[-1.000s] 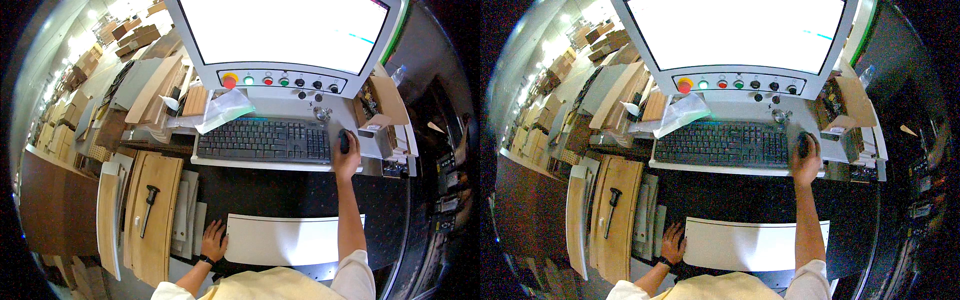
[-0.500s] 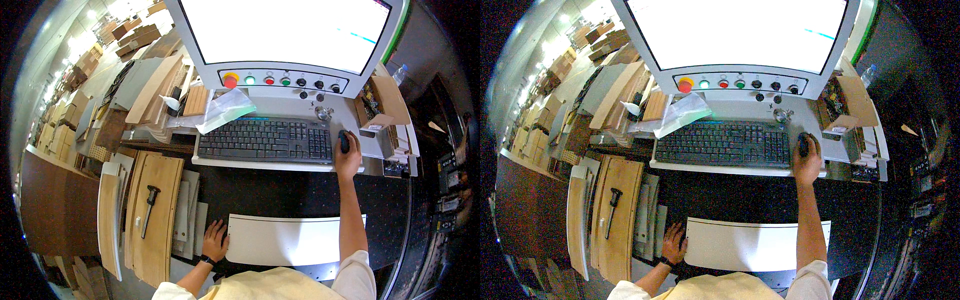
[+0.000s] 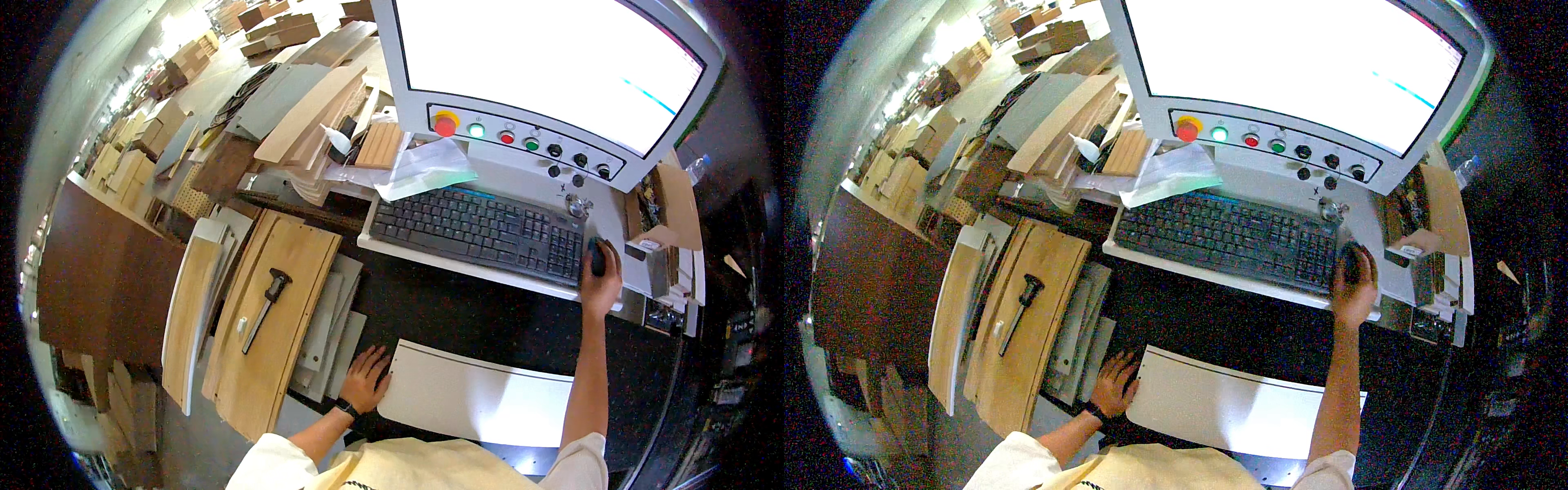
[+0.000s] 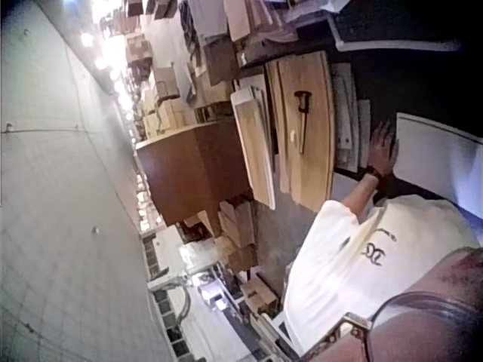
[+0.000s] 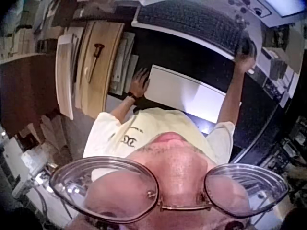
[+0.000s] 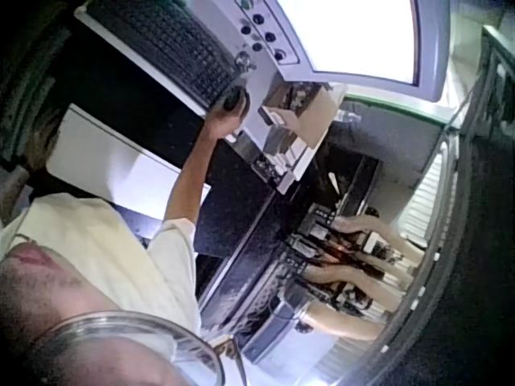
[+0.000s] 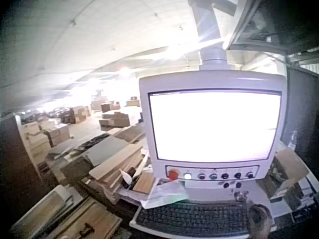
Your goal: The person operates a wood processing machine by using a computer interface, measures wood panels with a digital caliper, and moves the panels through the machinery.
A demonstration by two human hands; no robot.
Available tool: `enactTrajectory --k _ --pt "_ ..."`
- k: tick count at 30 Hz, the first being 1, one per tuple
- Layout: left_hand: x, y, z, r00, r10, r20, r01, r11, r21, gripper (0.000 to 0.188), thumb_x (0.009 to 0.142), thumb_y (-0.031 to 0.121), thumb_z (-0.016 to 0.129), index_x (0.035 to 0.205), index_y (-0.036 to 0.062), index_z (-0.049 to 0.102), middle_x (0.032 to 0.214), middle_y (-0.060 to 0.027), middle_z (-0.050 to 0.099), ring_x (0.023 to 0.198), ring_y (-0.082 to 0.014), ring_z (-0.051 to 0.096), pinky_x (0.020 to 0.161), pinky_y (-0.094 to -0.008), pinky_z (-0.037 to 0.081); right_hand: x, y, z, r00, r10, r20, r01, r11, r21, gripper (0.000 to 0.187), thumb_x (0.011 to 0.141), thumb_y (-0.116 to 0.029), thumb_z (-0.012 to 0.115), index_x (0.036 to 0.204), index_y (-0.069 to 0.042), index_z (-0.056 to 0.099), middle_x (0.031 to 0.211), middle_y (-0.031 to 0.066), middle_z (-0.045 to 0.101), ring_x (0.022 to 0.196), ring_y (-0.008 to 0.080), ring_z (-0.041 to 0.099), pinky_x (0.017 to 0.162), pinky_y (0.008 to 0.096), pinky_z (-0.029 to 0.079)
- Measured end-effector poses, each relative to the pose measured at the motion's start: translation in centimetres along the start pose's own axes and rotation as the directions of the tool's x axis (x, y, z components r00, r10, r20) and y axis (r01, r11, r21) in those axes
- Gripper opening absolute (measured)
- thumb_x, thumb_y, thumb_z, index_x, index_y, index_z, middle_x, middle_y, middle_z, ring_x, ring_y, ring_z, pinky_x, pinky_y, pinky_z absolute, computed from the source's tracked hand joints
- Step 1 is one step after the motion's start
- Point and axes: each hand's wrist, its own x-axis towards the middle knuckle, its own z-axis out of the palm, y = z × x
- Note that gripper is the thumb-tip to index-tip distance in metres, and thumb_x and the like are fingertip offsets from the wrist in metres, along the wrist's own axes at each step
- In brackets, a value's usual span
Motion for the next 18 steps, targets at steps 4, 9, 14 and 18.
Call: enactTrajectory --k 4,9,14,18 --pt "0.12 -0.01 0.18 1.0 0.011 -0.001 -0.011 1.0 0.0 0.042 0.098 0.024 0.067 0.136 0.0054 0.064 0.151 -0.0156 0.057 0.143 -0.0379 0.048 0.119 -0.0526 0.04 0.24 0.22 0.02 1.0 -0.009 -0.018 0.01 1.0 0.026 0.036 0.091 -0.01 0.076 0.125 -0.001 0.07 0.133 0.0225 0.067 0.121 0.0414 0.066 0.104 0.0449 0.053" --pt "0.42 0.33 -0.15 1.0 -0.002 0.011 0.003 1.0 -0.02 0.043 0.098 0.024 0.066 0.137 0.0048 0.064 0.151 -0.0162 0.057 0.143 -0.0388 0.048 0.119 -0.053 0.04 0.19 0.48 0.17 0.999 0.041 -0.011 -0.042 0.998 -0.042 0.035 0.092 -0.012 0.075 0.125 -0.001 0.071 0.134 0.021 0.068 0.121 0.0394 0.067 0.103 0.0443 0.054" --pt "0.43 0.2 -0.21 1.0 -0.002 0.015 0.002 1.0 -0.007 0.043 0.098 0.024 0.066 0.137 0.0047 0.063 0.151 -0.0164 0.056 0.143 -0.0391 0.048 0.118 -0.053 0.04 0.28 0.26 0.01 1.0 0.005 -0.014 -0.006 0.999 -0.044 0.034 0.093 -0.012 0.075 0.124 -0.001 0.071 0.133 0.0201 0.069 0.121 0.0389 0.067 0.103 0.0443 0.054" --pt "0.46 0.35 -0.45 1.0 -0.012 0.023 0.013 1.0 -0.018 0.043 0.099 0.024 0.065 0.137 0.0048 0.063 0.151 -0.0165 0.056 0.143 -0.0388 0.049 0.119 -0.0536 0.04 0.22 -0.09 -0.15 1.0 -0.012 -0.021 0.012 0.999 -0.036 0.033 0.093 -0.012 0.074 0.124 -0.001 0.071 0.132 0.0202 0.069 0.12 0.0391 0.068 0.103 0.0445 0.054"
